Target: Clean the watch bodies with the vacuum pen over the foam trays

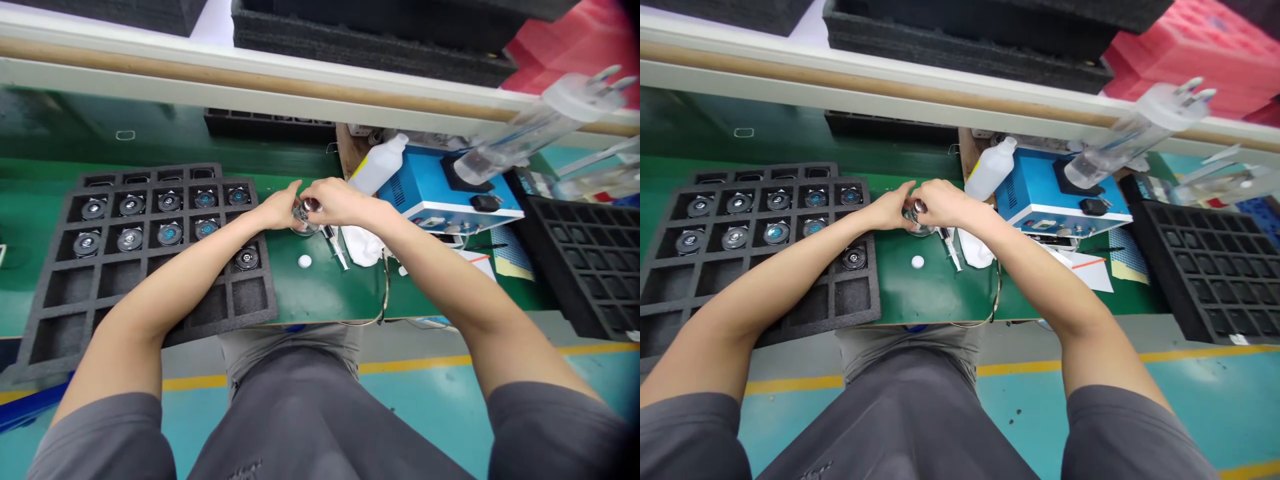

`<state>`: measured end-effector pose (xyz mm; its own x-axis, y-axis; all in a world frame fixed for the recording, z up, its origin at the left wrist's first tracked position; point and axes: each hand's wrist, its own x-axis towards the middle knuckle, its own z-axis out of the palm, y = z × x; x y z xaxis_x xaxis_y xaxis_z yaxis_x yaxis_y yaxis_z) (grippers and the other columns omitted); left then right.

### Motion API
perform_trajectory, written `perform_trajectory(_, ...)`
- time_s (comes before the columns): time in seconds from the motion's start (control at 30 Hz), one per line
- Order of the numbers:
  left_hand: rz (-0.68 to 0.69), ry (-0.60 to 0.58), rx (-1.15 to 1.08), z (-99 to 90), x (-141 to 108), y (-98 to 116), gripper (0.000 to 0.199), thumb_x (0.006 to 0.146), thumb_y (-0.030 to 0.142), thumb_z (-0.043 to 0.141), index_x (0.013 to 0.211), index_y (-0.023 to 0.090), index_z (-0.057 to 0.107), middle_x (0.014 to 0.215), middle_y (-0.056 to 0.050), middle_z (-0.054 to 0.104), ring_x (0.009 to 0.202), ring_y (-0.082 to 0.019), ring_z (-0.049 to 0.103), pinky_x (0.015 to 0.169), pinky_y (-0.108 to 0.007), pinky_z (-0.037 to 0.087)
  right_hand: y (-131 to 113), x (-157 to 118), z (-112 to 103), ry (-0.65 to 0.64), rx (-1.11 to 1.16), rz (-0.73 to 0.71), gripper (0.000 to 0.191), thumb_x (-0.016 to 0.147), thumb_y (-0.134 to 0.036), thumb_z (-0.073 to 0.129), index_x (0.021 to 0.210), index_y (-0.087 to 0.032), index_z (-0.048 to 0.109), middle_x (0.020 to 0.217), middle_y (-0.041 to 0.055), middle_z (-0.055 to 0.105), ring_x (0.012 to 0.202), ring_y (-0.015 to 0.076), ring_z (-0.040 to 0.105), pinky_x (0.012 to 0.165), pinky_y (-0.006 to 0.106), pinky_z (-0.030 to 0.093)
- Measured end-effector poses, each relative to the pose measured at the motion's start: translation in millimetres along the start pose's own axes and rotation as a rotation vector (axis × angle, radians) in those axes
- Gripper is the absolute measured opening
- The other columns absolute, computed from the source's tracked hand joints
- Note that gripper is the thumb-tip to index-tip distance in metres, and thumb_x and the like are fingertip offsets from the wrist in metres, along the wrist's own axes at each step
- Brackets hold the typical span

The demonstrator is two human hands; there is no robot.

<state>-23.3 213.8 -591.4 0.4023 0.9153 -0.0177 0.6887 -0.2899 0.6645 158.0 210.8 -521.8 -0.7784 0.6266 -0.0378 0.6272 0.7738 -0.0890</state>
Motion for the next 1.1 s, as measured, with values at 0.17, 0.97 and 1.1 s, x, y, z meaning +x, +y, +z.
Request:
perform_trajectory(0.17, 0.035, -0.021, 0.008, 2.5, 1, -3, 0.115, 0.058, 0.02, 0.085, 0.159, 0.006, 0.03, 0.127, -0.019, 0.072, 0.118, -0.037, 0.069, 0.099, -0.042, 0.052, -8, 4, 9, 0.017, -0.117, 0.2, 0.025, 0.081, -0.029, 0.061, 0.092, -0.012, 0.075, 0.088, 0.0152, 0.075, 0.077, 0.0262, 0.065, 0.063, 0.034, 0.029)
perform_trajectory(0.97, 0.07, -0.011, 0.048, 10.7, 6, 0, 0.145, 0.046, 0.032, 0.094, 0.167, 0.013, 0.016, 0.145, -0.02, 0.063, 0.137, -0.042, 0.057, 0.114, -0.049, 0.041, -25, 4, 13, 0.087, -0.023, 0.402, 0.027, 0.075, -0.033, 0.067, 0.087, -0.01, 0.077, 0.087, 0.0192, 0.078, 0.077, 0.0319, 0.07, 0.065, 0.037, 0.044)
perform_trajectory(1.1, 0.141, -0.102, -0.086, 9.4, 8, -6, 0.144, 0.044, 0.027, 0.09, 0.166, 0.008, 0.015, 0.155, -0.024, 0.053, 0.14, -0.038, 0.055, 0.114, -0.043, 0.043, -27, 2, 9, 0.048, -0.051, 0.387, 0.031, 0.081, -0.038, 0.064, 0.094, -0.012, 0.076, 0.093, 0.0175, 0.078, 0.084, 0.0326, 0.071, 0.067, 0.036, 0.044)
